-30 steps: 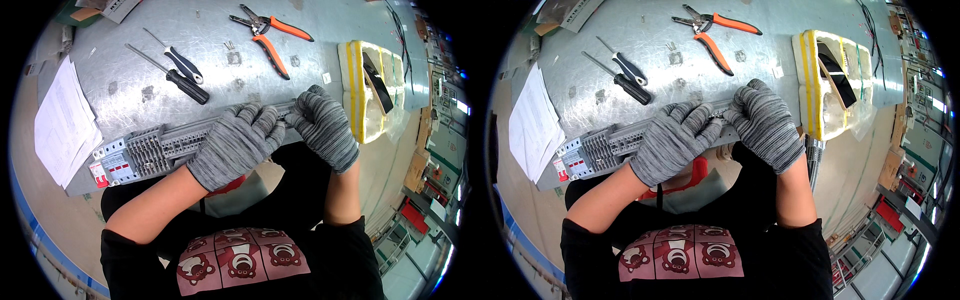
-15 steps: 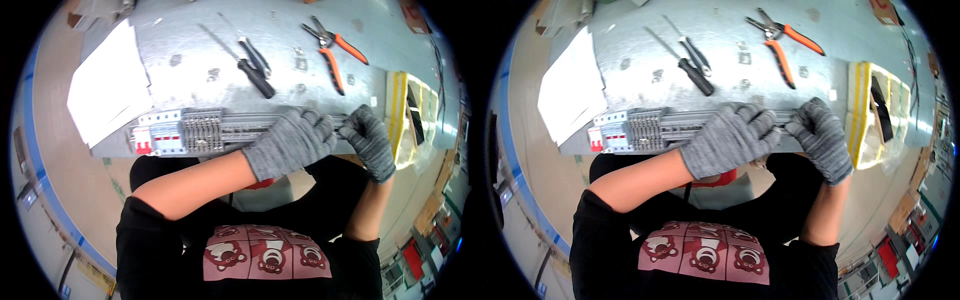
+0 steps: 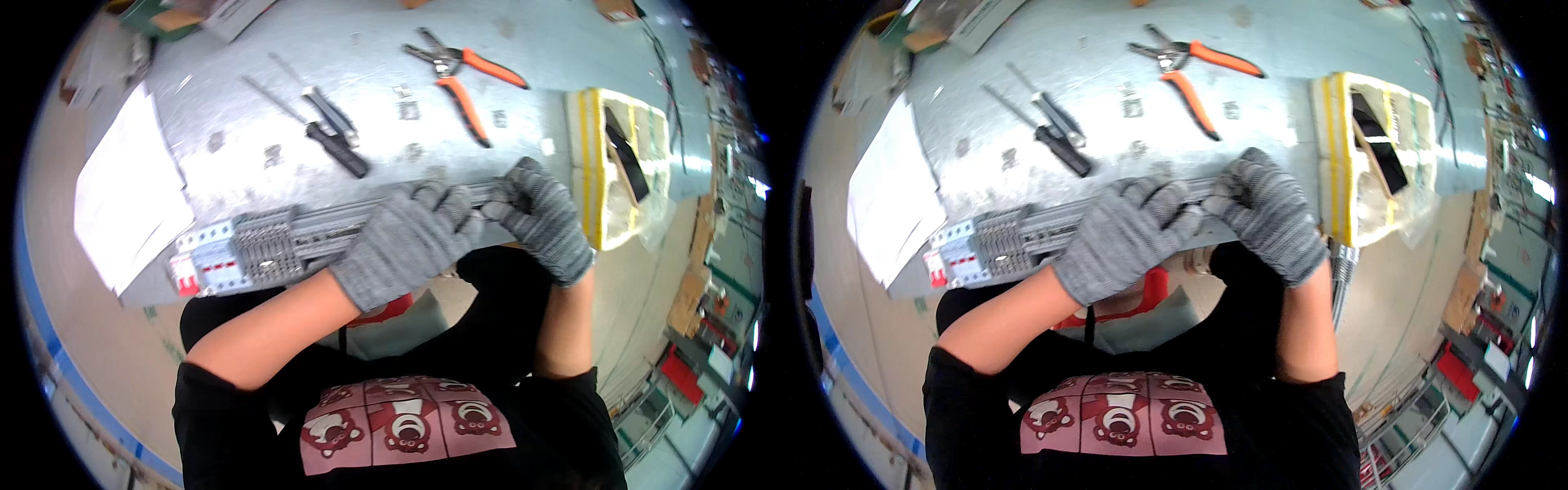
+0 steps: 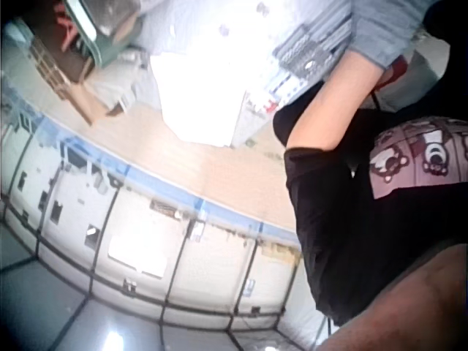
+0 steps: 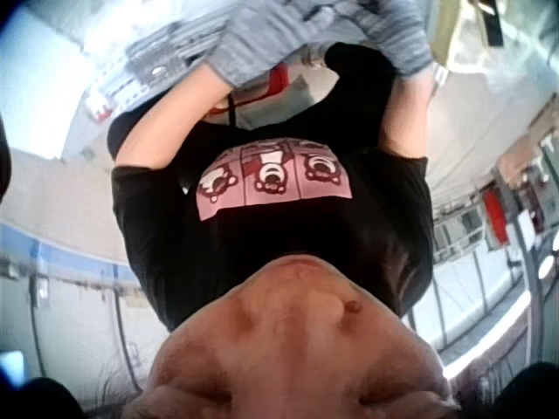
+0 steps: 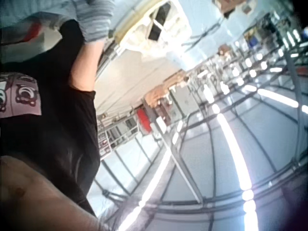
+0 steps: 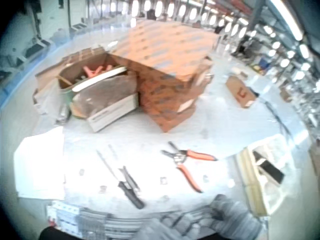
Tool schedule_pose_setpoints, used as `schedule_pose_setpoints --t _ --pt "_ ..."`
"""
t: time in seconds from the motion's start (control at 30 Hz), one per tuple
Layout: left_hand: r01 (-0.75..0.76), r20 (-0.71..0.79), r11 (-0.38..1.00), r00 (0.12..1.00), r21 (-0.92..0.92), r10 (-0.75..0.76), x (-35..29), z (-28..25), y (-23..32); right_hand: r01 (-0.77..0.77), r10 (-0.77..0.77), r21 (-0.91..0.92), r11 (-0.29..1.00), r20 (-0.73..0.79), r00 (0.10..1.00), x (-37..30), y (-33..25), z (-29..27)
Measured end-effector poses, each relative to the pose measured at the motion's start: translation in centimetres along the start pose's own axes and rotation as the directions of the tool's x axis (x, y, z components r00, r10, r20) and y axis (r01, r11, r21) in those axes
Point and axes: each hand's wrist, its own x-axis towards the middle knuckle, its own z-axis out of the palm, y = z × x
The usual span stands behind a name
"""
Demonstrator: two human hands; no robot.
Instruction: The person assembles a DIN rail with electrical components, using a screwdriver to secure parts and referencing a printed schematic. They handle small hardware from a compartmentalized tray and place tools on the workbench between steps.
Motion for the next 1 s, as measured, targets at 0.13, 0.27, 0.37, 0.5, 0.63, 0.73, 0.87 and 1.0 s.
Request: schedule_pose_setpoints --t 0.13,0.27,0.37,0.5,0.63,0.73,0.87,1.0 --pt "-0.027 -0.031 0.999 0.999 -0.043 0.026 0.0 0.3 -0.2 -0.014 0.015 0.045 0.999 -0.014 1.0 -0.4 0.4 -0.7" --pt "-0.021 -0.016 0.998 1.0 -0.061 0.02 -0.1 0.0 -0.2 -0.014 0.02 0.076 0.997 -0.076 0.997 -1.0 1.0 -0.7" --pt "-0.036 -0.025 0.999 0.999 -0.024 0.035 -0.2 0.5 -0.3 -0.014 0.02 0.053 0.998 -0.108 0.994 -1.3 1.4 -0.7" --pt "-0.034 -0.03 0.998 0.999 -0.045 0.033 -0.3 0.3 -0.3 0.017 -0.016 0.009 1.0 -0.136 0.991 -1.6 0.4 -0.6" --pt "-0.046 -0.018 0.998 0.999 -0.033 0.045 -0.2 0.2 -0.3 0.011 -0.01 0.007 1.0 -0.102 0.995 -1.7 0.6 -0.8" --pt "-0.042 -0.02 0.998 0.999 -0.036 0.041 -0.3 0.3 -0.4 0.017 -0.017 0.0 1.0 -0.096 0.995 -1.6 0.7 -0.6" --pt "-0.046 -0.042 0.997 0.998 -0.06 0.044 -0.2 0.4 -0.4 0.063 -0.063 -0.006 0.998 -0.065 0.996 -1.4 0.3 -0.3" --pt "-0.028 -0.067 0.999 0.997 -0.041 0.025 -0.5 1.1 -0.3 0.11 -0.114 -0.045 0.993 -0.084 0.99 -1.2 0.3 0.5"
